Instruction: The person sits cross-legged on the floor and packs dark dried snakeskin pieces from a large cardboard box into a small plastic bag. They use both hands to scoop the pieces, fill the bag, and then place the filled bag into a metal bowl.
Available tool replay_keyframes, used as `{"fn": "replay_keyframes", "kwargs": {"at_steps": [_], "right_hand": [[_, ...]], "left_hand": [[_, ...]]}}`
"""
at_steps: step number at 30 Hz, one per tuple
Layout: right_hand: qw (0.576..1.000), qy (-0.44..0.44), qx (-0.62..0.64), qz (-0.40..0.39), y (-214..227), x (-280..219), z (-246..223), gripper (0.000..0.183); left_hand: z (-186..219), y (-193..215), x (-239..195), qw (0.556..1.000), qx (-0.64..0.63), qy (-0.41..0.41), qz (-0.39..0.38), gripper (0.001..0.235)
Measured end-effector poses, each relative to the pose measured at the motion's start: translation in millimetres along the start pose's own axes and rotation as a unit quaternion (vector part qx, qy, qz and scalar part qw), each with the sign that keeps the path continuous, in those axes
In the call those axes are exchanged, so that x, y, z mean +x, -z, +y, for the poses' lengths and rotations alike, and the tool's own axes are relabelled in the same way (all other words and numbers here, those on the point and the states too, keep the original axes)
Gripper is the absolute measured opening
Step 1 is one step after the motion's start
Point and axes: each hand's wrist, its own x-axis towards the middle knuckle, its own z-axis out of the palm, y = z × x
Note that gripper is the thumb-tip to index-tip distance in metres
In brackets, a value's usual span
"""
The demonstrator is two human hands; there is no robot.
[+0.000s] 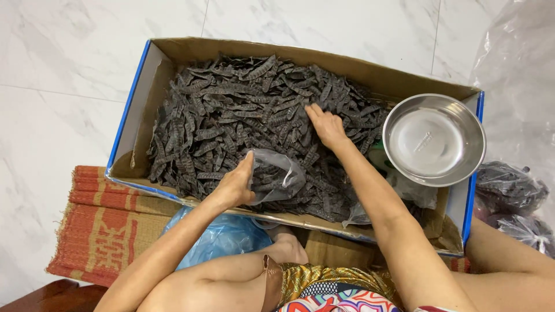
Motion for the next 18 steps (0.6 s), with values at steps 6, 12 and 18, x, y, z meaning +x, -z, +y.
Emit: {"fn": "replay_keyframes", "kwargs": {"at_steps": [6,12,18], "right_hand": [[0.999,-0.033,0.039,-0.001,16.7,-33.2,-7.5,0.032],[0.979,-0.164,0.122,-0.007,45.9,-22.7,-21.4,0.031],[0.967,-0.215,0.132,-0.026,63.3,-5.9,-35.2,0.039]], "left_hand": [[-0.9,-0.4,-1.8,1.0,-0.013,0.011,-0.011,0.122],[3.5,-0.2,-2.3,1.0,-0.009,0.011,-0.012,0.121],[3.3,1.6,-4.4,1.0,-0.005,-0.011,0.0,0.118]]}}
